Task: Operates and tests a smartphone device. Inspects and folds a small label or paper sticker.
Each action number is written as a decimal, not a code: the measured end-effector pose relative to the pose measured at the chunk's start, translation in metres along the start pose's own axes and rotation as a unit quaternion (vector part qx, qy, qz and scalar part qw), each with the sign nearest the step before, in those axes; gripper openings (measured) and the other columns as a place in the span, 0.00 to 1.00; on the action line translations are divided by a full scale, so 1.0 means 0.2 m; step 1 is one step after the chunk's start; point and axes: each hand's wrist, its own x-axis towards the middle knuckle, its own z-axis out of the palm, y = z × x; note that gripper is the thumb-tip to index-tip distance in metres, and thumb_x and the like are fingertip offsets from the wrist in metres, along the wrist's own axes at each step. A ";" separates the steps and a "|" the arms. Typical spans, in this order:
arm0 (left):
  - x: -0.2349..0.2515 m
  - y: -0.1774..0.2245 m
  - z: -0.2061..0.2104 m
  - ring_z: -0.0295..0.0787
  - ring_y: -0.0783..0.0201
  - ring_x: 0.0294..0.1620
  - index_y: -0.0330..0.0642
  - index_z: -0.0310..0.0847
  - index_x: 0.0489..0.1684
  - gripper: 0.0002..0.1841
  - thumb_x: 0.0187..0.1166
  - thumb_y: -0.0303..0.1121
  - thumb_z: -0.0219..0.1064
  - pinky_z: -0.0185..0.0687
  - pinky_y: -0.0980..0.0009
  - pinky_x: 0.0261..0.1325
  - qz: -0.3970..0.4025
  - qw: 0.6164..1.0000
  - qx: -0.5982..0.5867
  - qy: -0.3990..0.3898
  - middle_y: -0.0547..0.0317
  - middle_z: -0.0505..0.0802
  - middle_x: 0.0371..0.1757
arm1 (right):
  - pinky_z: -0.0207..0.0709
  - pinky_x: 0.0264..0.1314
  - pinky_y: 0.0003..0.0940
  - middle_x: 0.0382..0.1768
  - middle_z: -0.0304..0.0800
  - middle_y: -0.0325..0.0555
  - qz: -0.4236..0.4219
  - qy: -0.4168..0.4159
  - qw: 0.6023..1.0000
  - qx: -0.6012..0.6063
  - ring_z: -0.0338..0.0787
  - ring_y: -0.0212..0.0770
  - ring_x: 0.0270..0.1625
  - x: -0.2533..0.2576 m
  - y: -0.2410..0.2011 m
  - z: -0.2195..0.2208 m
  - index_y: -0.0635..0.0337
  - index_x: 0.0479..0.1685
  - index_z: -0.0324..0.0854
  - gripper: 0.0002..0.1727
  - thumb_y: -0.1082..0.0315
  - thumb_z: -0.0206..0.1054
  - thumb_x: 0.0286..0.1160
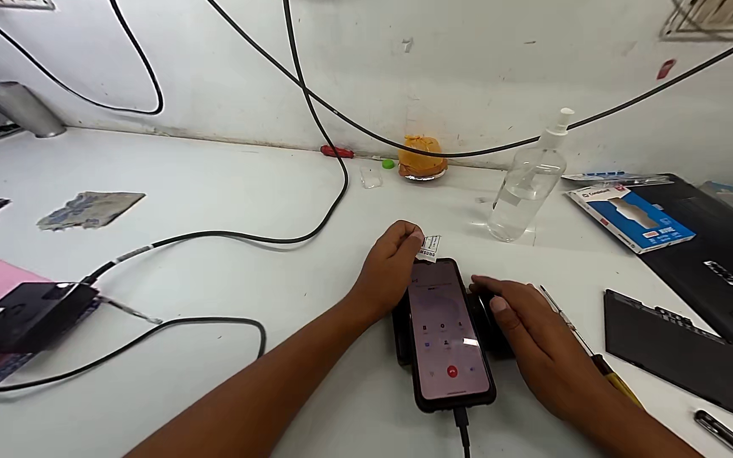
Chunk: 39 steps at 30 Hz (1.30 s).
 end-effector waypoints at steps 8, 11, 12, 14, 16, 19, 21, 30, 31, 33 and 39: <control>-0.01 0.02 0.01 0.89 0.64 0.35 0.41 0.79 0.48 0.14 0.95 0.35 0.48 0.87 0.70 0.38 -0.002 0.999 -0.034 -0.019 0.55 0.89 0.37 | 0.71 0.69 0.44 0.55 0.86 0.23 -0.056 -0.004 0.995 -0.083 0.80 0.31 0.65 0.00 0.02 0.02 0.38 0.62 0.84 0.22 0.49 0.44 0.92; -0.02 0.04 0.01 0.93 0.62 0.37 0.39 0.79 0.49 0.14 0.95 0.35 0.48 0.92 0.68 0.41 -0.016 0.998 -0.056 -0.035 0.52 0.91 0.39 | 0.71 0.63 0.42 0.51 0.86 0.24 -0.074 -0.012 0.990 -0.118 0.81 0.32 0.60 0.00 0.01 0.02 0.39 0.57 0.83 0.21 0.49 0.43 0.92; -0.02 0.05 0.01 0.93 0.62 0.35 0.39 0.78 0.50 0.13 0.95 0.35 0.48 0.92 0.68 0.39 -0.022 0.997 -0.060 -0.040 0.52 0.91 0.38 | 0.72 0.62 0.43 0.51 0.86 0.24 -0.081 -0.018 0.988 -0.128 0.81 0.33 0.60 0.00 0.01 0.02 0.40 0.57 0.83 0.21 0.49 0.42 0.92; -0.02 0.05 0.01 0.92 0.62 0.29 0.39 0.78 0.50 0.14 0.95 0.35 0.48 0.90 0.71 0.32 -0.025 0.996 -0.063 -0.050 0.51 0.91 0.33 | 0.73 0.62 0.45 0.52 0.86 0.25 -0.092 -0.030 0.985 -0.142 0.82 0.35 0.61 -0.01 0.01 0.02 0.40 0.57 0.82 0.21 0.50 0.41 0.92; -0.02 0.05 0.00 0.87 0.62 0.23 0.38 0.78 0.50 0.15 0.95 0.36 0.47 0.86 0.72 0.26 -0.021 0.995 -0.073 -0.067 0.51 0.88 0.28 | 0.74 0.62 0.46 0.53 0.86 0.26 -0.101 -0.041 0.983 -0.151 0.82 0.35 0.62 -0.02 0.00 0.02 0.40 0.57 0.83 0.22 0.51 0.40 0.92; -0.03 0.05 0.01 0.81 0.61 0.15 0.36 0.77 0.48 0.14 0.95 0.35 0.47 0.84 0.70 0.22 -0.011 0.991 -0.099 -0.094 0.50 0.82 0.22 | 0.72 0.62 0.47 0.52 0.86 0.25 -0.102 -0.059 0.980 -0.162 0.81 0.35 0.62 -0.03 -0.01 0.01 0.39 0.55 0.83 0.21 0.53 0.40 0.91; -0.04 0.05 0.02 0.79 0.63 0.14 0.37 0.77 0.49 0.14 0.95 0.35 0.48 0.80 0.73 0.20 -0.006 0.990 -0.092 -0.106 0.51 0.81 0.21 | 0.72 0.61 0.46 0.51 0.85 0.25 -0.105 -0.058 0.979 -0.166 0.81 0.35 0.62 -0.03 -0.02 0.01 0.40 0.54 0.83 0.21 0.54 0.41 0.90; -0.06 0.06 0.02 0.75 0.72 0.10 0.43 0.77 0.53 0.11 0.94 0.38 0.52 0.72 0.80 0.12 0.064 0.989 0.064 -0.118 0.64 0.80 0.15 | 0.75 0.61 0.40 0.54 0.87 0.24 -0.091 -0.010 0.990 -0.110 0.82 0.31 0.60 -0.04 -0.04 0.02 0.42 0.71 0.79 0.20 0.55 0.50 0.88; -0.06 0.06 0.02 0.74 0.73 0.10 0.44 0.77 0.54 0.11 0.94 0.39 0.53 0.71 0.80 0.12 0.069 0.987 0.080 -0.121 0.65 0.79 0.14 | 0.77 0.62 0.38 0.56 0.87 0.23 -0.092 -0.007 0.991 -0.101 0.82 0.29 0.61 -0.04 -0.04 0.02 0.41 0.77 0.75 0.22 0.56 0.51 0.88; -0.05 0.06 0.01 0.72 0.73 0.09 0.45 0.77 0.54 0.11 0.94 0.40 0.53 0.69 0.80 0.12 0.068 0.982 0.113 -0.132 0.66 0.78 0.13 | 0.77 0.63 0.37 0.58 0.88 0.24 -0.103 -0.004 0.991 -0.087 0.83 0.28 0.61 -0.04 -0.05 0.01 0.40 0.80 0.75 0.23 0.58 0.53 0.88; -0.04 0.11 0.00 0.71 0.74 0.10 0.48 0.76 0.55 0.13 0.93 0.45 0.52 0.69 0.80 0.12 0.036 0.968 0.186 -0.166 0.67 0.76 0.13 | 0.79 0.61 0.31 0.53 0.91 0.23 -0.086 -0.015 0.993 -0.082 0.85 0.26 0.57 -0.04 -0.05 0.02 0.43 0.82 0.73 0.24 0.58 0.50 0.90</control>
